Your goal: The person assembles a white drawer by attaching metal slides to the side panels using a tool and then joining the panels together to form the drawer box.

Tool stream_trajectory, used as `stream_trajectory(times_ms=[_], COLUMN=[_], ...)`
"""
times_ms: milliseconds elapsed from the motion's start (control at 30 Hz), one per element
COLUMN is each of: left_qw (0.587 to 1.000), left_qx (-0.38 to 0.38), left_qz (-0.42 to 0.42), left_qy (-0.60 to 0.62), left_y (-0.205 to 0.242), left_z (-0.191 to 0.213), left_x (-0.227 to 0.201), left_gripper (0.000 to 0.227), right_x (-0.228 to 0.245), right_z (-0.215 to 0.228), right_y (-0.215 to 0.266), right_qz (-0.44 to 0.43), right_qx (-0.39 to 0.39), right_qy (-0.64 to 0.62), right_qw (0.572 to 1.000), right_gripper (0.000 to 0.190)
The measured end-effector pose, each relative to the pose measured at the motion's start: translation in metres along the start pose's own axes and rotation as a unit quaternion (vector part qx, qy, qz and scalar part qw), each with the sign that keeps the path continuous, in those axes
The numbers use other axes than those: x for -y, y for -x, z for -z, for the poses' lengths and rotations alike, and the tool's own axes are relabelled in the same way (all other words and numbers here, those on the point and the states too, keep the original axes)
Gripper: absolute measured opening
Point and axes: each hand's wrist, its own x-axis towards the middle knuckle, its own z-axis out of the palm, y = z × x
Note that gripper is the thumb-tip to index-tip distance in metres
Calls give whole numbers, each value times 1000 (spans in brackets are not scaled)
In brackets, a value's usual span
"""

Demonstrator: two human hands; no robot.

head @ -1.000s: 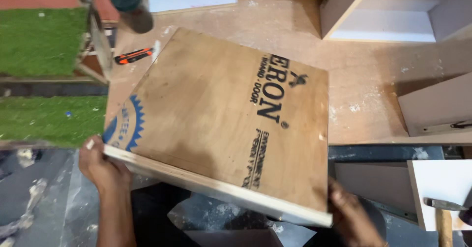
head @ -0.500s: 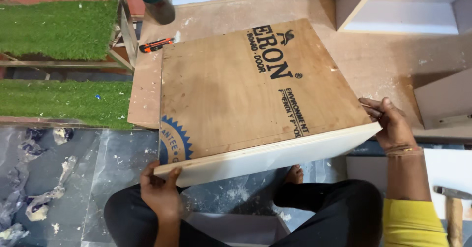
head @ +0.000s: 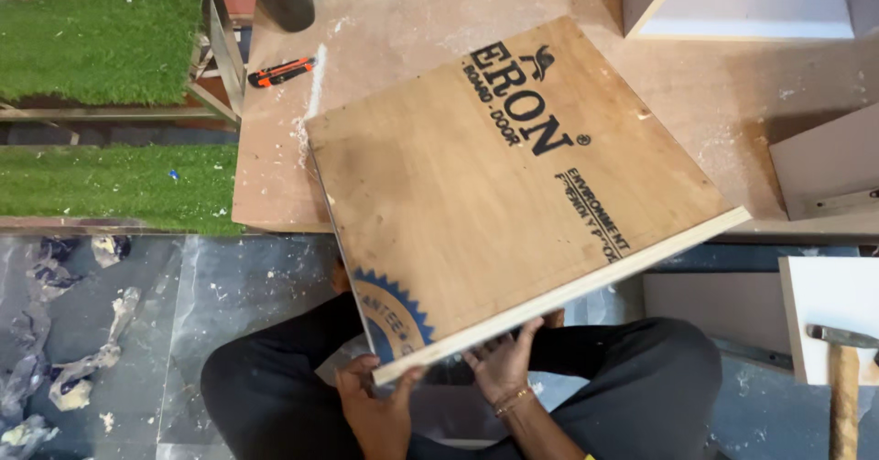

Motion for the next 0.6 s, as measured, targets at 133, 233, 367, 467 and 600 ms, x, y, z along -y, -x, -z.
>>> stream_trajectory(times_ms=[133, 233, 367, 467, 600], left_qw=[977, 982, 973, 950, 906], left_qx=[211, 127, 116, 198, 159], left_qz=[28, -75, -153, -4, -58], left_qy=[11, -118, -130, -243, -387], left_y=[-79, -220, -378, -402, -391], left_z=[40, 17, -71, -116, -138], left_x=[-3, 10, -4, -17, 0], left_gripper=[31, 36, 54, 59, 59], right_x=[20, 31, 25, 15, 8], right_z=[1, -11, -17, 4, 46], right_y=[12, 23, 17, -22, -59], right_qz=[12, 22, 120, 189, 180], right_qx=[-14, -25, 23, 26, 38], right_qy=[8, 36, -21, -62, -112], right_qw=[1000, 999, 992, 980, 977], right_gripper=[138, 131, 114, 103, 91])
